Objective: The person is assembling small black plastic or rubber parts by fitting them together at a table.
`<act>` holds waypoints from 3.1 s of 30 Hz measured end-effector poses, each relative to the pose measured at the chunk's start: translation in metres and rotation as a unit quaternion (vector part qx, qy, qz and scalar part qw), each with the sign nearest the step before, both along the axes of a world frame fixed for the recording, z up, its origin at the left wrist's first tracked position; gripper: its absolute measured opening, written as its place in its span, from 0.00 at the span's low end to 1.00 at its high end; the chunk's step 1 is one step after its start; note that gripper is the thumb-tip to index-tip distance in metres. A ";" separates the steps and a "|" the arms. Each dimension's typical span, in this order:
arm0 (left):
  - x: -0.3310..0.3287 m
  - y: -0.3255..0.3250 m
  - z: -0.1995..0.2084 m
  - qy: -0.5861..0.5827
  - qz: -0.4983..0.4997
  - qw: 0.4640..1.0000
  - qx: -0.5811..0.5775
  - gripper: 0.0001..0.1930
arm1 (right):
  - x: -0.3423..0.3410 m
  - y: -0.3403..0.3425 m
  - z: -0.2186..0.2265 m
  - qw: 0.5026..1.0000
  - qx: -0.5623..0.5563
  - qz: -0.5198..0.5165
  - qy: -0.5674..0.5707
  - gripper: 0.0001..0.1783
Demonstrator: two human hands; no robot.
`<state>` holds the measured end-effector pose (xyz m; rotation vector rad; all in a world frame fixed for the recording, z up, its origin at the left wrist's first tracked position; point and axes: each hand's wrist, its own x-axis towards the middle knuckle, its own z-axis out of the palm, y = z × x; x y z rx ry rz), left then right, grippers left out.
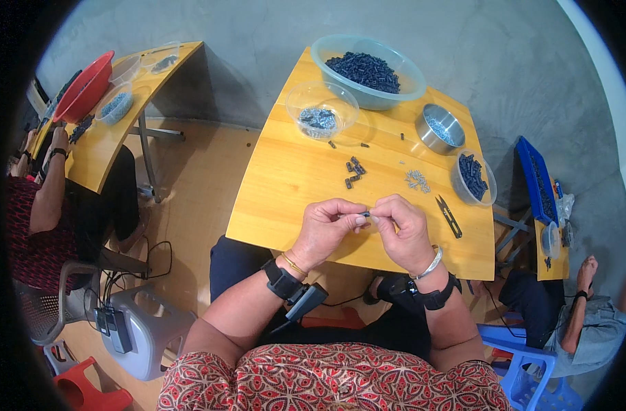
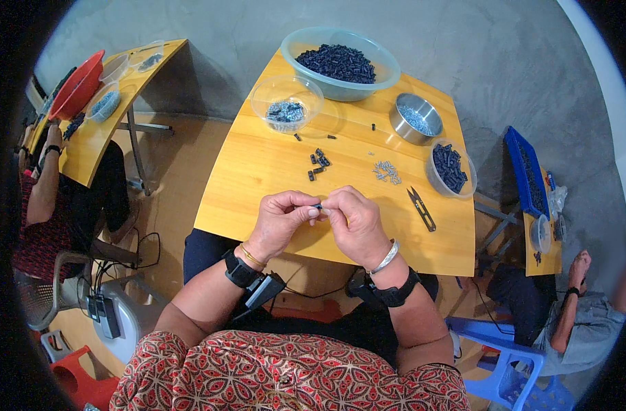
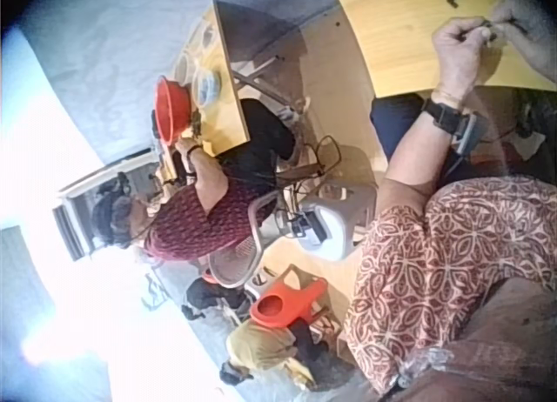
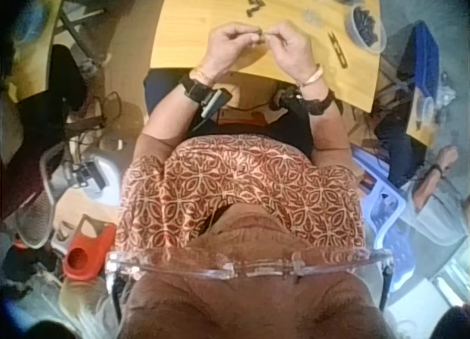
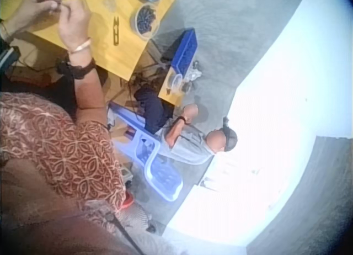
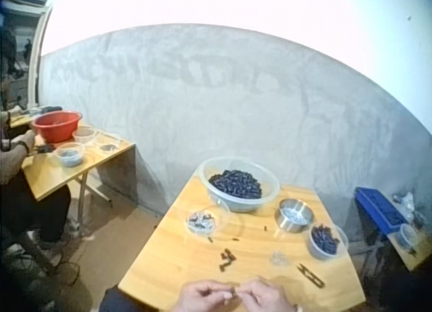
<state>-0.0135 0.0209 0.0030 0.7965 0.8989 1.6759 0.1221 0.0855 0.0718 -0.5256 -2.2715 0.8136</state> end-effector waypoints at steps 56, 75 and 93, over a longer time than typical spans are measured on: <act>-0.020 -0.010 -0.002 -0.282 -0.078 0.956 -0.030 0.05 | -0.037 0.143 -0.025 0.975 -0.029 -0.119 -0.183 0.04; -0.014 -0.005 -0.003 -0.254 -0.105 0.961 -0.023 0.07 | -0.007 0.003 -0.033 0.870 -0.455 0.056 0.178 0.03; -0.012 -0.006 -0.003 -0.154 -0.071 0.985 -0.028 0.07 | -0.009 0.006 -0.032 0.869 -0.472 0.056 0.136 0.03</act>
